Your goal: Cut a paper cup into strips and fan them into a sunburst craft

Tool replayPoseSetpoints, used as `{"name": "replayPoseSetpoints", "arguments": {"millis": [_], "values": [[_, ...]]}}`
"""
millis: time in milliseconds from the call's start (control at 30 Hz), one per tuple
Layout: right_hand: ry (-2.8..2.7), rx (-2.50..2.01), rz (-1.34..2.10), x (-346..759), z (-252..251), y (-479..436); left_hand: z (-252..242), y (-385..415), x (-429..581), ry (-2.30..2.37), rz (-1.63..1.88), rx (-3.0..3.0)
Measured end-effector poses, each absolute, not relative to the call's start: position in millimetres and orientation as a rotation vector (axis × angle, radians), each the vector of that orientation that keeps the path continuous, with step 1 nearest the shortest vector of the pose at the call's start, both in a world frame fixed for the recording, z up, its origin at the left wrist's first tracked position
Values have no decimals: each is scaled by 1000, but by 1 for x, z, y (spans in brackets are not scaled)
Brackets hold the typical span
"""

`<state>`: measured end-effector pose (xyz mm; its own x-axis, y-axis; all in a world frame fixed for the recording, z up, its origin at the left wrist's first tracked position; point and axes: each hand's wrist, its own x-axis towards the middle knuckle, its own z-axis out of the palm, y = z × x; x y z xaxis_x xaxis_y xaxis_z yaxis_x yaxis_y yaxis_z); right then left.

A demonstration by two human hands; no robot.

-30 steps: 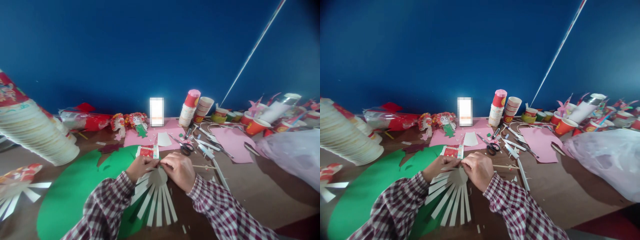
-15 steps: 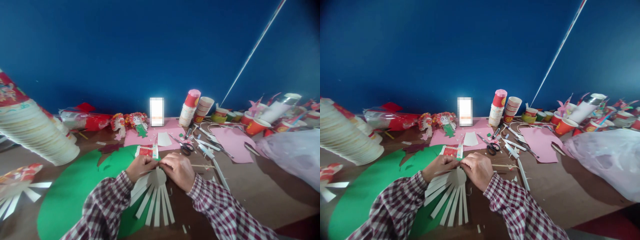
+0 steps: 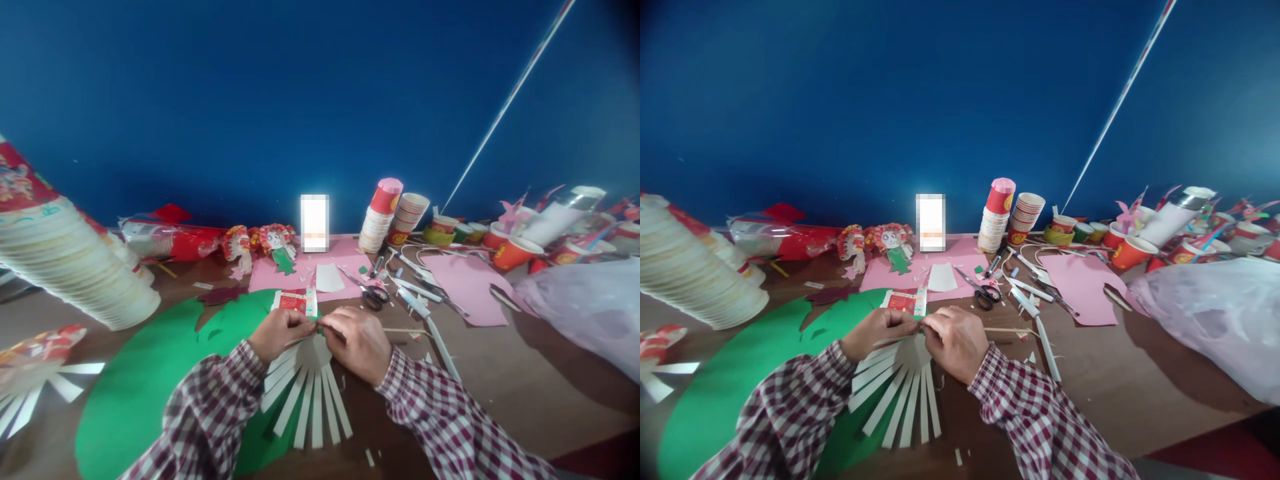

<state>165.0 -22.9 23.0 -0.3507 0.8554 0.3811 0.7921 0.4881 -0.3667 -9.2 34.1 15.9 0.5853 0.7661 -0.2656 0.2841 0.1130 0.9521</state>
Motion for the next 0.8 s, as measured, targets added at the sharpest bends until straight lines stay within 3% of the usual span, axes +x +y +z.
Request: {"name": "replayPoseSetpoints", "arguments": {"millis": [333,800], "values": [[-2243,-1431,90,163,25,-26,20,34,-10,960,420,1438],[-2313,-1435,-296,156,25,-34,16,32,-9,884,377,1155]]}}
